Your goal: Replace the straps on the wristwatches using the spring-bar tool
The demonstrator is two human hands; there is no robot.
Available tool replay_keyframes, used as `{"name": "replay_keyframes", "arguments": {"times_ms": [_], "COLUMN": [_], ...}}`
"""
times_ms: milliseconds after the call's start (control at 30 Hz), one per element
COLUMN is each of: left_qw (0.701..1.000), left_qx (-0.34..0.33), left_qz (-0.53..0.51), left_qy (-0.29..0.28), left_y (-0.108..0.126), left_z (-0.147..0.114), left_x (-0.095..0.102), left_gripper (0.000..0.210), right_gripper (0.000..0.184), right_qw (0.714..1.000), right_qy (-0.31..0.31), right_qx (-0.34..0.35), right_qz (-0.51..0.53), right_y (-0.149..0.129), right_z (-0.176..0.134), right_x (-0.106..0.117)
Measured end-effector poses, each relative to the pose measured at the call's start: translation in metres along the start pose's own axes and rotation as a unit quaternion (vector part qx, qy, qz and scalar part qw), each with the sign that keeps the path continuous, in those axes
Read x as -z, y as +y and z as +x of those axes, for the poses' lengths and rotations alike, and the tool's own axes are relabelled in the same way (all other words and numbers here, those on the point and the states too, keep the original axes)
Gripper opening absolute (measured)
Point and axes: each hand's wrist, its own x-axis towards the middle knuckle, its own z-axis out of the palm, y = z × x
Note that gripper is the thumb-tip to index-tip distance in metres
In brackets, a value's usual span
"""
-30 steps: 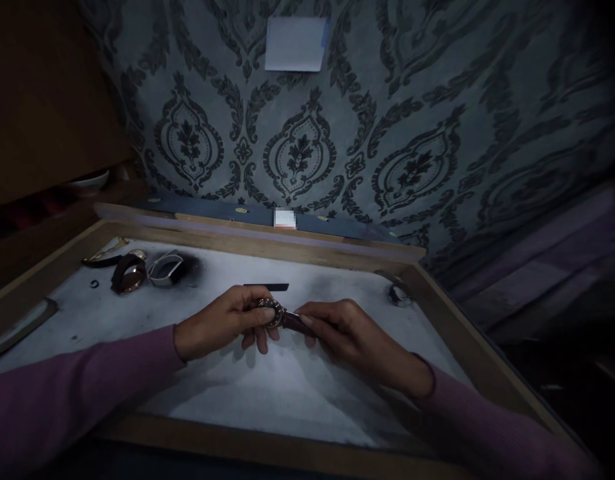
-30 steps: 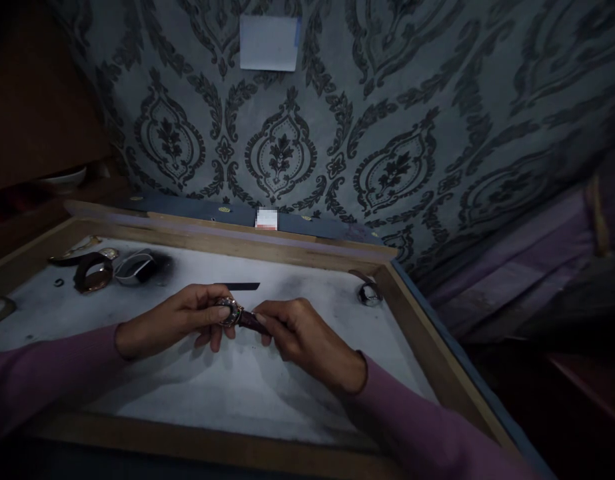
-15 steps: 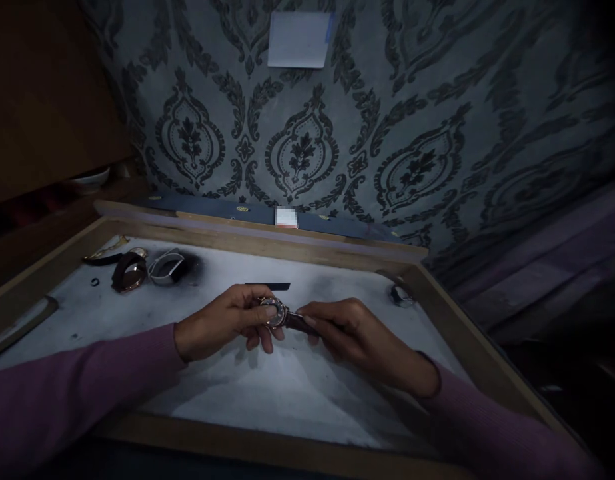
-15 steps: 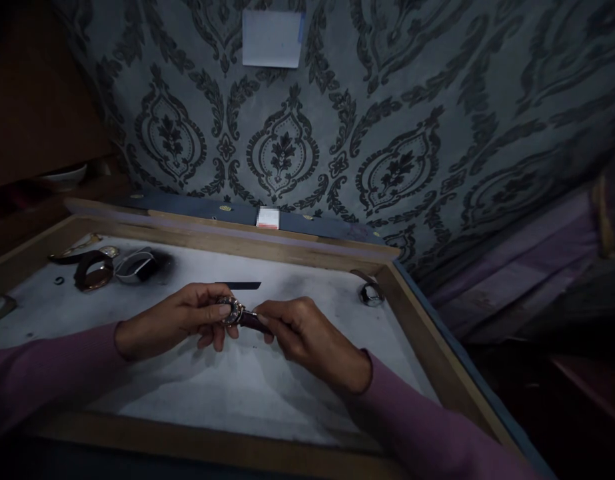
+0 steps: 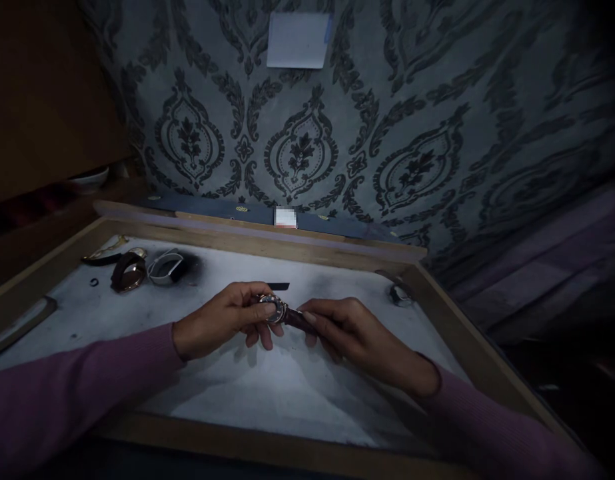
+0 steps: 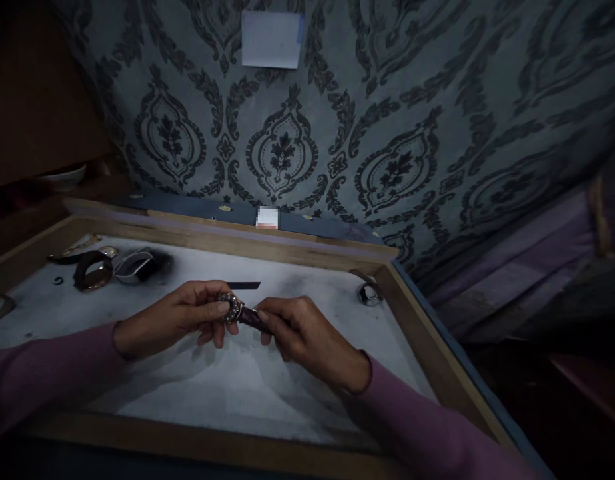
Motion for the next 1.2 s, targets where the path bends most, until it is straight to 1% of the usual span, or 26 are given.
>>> {"name": "replay_keyframes", "arguments": {"times_ms": [367,767,1000,1200], "left_qw": [0.999,1.000,1.000,1.000], "left_qx": [-0.024,-0.016,-0.008,-0.003], "left_qz": [0.043,0.000,-0.018,-0.027], "left_qy": [-0.008,0.001,0.009,0.006], "left_y": [0.0009,0.0002,0.0011,0.0034], "left_z": [0.0003,0.0011,0.0005,-0.0004], "left_x": [0.0001,-0.0007,-0.0024,-0.0031], "left_gripper": [0.025,0.026,0.031,0.029], "right_gripper": [0.039,0.037,0.042,0.044], "right_qw": [1.000,0.998,0.996,0.995], "right_qy": [-0.005,-0.004,-0.002,-0.005], "right_qx": [-0.001,0.002,-0.003,-0.008], "right_qz": [0.031,0.065,0.089,0.102], "right_y": [-0.0026,-0.0020,-0.0036,-0.0027], "right_z": [-0.0005,0.0001,0.0004,0.0005], "right_x": [0.0003,-0.0005,0.0006,-0.0002]}}
